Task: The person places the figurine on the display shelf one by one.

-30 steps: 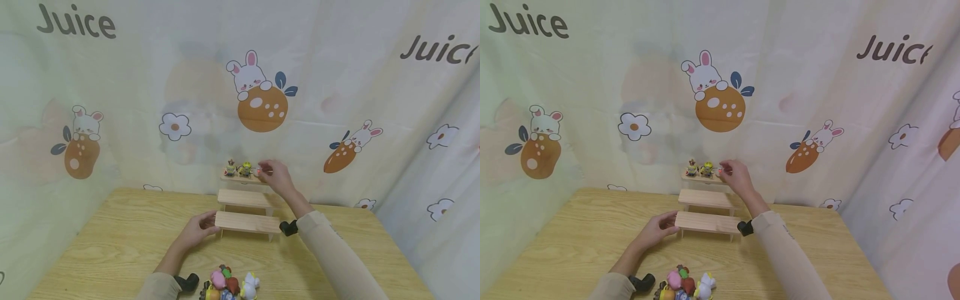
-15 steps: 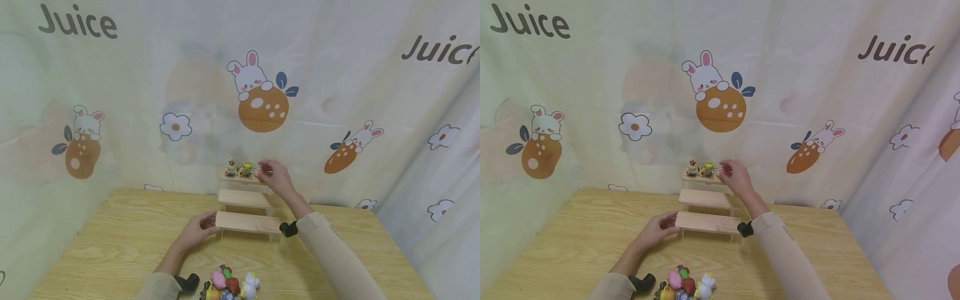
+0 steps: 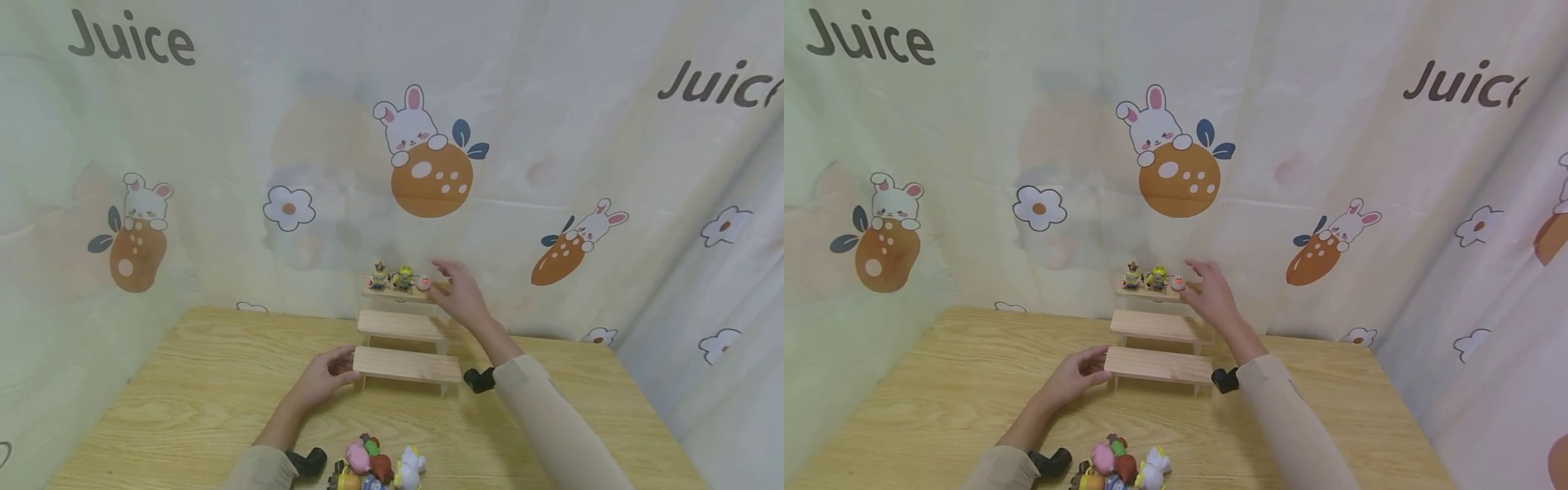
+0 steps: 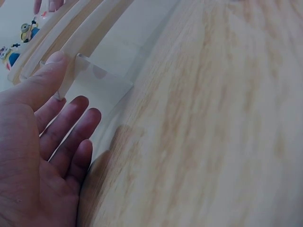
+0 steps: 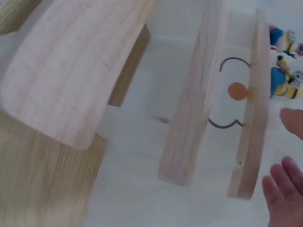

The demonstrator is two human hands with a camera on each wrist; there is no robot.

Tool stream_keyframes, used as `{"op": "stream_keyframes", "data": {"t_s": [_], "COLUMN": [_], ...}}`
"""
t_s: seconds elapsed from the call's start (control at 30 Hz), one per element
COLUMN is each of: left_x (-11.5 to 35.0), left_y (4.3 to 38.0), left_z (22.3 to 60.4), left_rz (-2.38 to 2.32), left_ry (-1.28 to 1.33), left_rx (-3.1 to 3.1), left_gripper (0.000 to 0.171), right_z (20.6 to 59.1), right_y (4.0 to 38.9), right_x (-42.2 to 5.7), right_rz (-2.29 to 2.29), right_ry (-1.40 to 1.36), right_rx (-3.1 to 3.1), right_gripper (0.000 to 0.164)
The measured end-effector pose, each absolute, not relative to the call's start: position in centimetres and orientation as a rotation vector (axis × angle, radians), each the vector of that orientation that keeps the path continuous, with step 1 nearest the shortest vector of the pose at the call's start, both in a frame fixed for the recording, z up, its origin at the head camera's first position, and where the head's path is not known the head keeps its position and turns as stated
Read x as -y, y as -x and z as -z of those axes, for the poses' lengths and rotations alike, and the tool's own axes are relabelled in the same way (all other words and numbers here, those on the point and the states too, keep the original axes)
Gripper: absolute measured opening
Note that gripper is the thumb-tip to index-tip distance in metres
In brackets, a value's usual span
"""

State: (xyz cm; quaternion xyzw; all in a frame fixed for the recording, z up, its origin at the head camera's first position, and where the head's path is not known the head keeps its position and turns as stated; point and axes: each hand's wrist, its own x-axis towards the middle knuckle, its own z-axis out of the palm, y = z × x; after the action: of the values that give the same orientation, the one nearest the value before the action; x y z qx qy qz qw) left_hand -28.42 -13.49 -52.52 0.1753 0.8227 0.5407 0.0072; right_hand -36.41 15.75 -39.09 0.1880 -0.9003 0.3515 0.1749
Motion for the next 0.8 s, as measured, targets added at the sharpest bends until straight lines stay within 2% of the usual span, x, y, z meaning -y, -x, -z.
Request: {"op": "stream_keyframes", "data": {"t_s": [0.17,0.33,0.43,0.8], "left_x": [13.1,13.2,13.2,13.2], "left_y": [27.2,26.6,26.6,26.6], "left_z": [50.3,49.2,49.3,49.5], "left_rz": [-1.692,-1.691,-1.699,-1.702], "left_ry": [-0.554,-0.548,-0.554,-0.547], "left_rx": [-2.553,-2.556,-2.561,-2.537], "left_gripper": [0.056,0.055,0.055,0.058], "right_z": [39.8,41.3,42.3,44.7], "right_y": [34.2,30.7,28.3,21.7], "right_x": [-17.0,-17.1,-16.8,-15.3], "right_rz": [-1.108,-1.197,-1.193,-1.274], "right_ry": [-0.512,-0.591,-0.694,-1.244], "right_rx": [2.385,2.329,2.460,2.971], "right_gripper": [0.049,0.026,0.018,0.027]}}
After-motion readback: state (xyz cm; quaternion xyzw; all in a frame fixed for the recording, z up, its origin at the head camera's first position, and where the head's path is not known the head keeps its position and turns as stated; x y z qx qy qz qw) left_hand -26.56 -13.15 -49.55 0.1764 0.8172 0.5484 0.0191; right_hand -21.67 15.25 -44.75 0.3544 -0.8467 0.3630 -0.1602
